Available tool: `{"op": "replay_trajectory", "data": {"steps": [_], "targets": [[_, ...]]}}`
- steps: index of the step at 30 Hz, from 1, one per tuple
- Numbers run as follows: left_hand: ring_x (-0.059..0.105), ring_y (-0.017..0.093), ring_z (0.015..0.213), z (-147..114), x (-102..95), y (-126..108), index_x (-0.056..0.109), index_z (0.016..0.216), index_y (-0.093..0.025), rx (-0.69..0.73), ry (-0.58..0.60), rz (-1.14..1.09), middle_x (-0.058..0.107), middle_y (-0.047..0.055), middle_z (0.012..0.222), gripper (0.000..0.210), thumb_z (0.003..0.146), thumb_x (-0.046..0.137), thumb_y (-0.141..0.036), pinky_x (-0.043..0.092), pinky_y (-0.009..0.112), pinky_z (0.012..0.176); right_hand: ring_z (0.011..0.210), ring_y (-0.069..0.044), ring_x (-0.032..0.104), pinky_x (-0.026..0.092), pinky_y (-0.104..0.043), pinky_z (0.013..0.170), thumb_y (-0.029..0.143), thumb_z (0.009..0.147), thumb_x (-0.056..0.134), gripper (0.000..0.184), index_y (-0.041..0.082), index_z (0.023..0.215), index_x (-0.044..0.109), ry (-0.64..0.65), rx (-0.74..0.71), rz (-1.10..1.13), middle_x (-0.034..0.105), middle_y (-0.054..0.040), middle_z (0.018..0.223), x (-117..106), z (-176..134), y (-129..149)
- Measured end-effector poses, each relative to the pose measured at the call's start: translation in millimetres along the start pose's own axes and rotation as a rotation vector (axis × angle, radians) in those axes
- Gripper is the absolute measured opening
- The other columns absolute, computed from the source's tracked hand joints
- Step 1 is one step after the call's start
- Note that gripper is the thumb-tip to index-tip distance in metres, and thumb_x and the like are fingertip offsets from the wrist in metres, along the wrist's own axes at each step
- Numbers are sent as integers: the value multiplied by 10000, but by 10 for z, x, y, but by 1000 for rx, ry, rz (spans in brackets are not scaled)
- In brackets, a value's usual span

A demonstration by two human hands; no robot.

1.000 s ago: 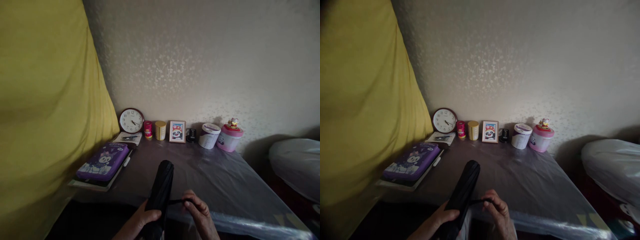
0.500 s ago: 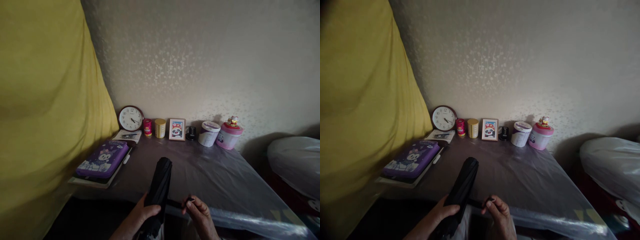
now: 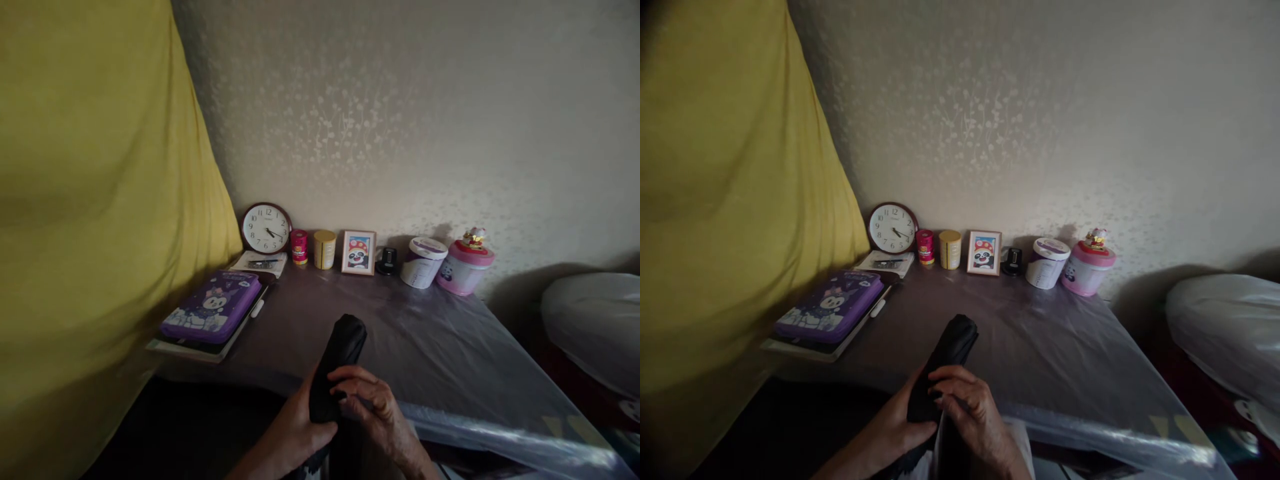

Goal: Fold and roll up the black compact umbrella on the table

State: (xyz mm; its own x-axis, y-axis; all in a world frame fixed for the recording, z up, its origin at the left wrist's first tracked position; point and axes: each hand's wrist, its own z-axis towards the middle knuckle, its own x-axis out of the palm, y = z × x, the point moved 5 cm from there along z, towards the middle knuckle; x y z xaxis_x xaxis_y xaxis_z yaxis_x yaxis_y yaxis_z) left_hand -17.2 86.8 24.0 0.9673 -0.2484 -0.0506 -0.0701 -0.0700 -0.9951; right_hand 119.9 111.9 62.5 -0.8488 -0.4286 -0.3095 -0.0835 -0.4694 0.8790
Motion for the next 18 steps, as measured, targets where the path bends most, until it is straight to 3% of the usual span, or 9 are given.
{"op": "replay_trajectory", "data": {"steps": [4,10,15,18], "targets": [[611,214,1022,21,17,156,339,1361,-218,24,-63,113,644,32,1149,766,658,621,-103,450,268,850,962,-187,633,501,-308,848,277,923,486,232,247,1016,695,79,-26,-88,689,-60,1047,72,-6,-13],[667,221,868,-7,25,286,252,1416,-246,-67,-94,282,705,17,992,802,690,575,-131,466,269,715,842,-146,641,490,-236,780,232,931,462,234,256,1014,680,102,-22,-246,690,-21,905,118,2,-36],[596,275,1082,11,3,443,283,1415,-215,-36,-184,263,629,90,1197,837,658,634,-148,440,323,876,809,-130,616,488,-211,741,170,897,503,207,251,969,679,21,-2,-344,614,-19,904,200,22,-96],[585,257,1101,28,41,452,357,1369,-232,-12,-165,182,623,68,1209,774,654,635,-125,428,325,918,789,-139,608,495,-233,740,136,839,567,197,239,998,624,-106,38,-405,598,-18,925,224,13,-173]]}}
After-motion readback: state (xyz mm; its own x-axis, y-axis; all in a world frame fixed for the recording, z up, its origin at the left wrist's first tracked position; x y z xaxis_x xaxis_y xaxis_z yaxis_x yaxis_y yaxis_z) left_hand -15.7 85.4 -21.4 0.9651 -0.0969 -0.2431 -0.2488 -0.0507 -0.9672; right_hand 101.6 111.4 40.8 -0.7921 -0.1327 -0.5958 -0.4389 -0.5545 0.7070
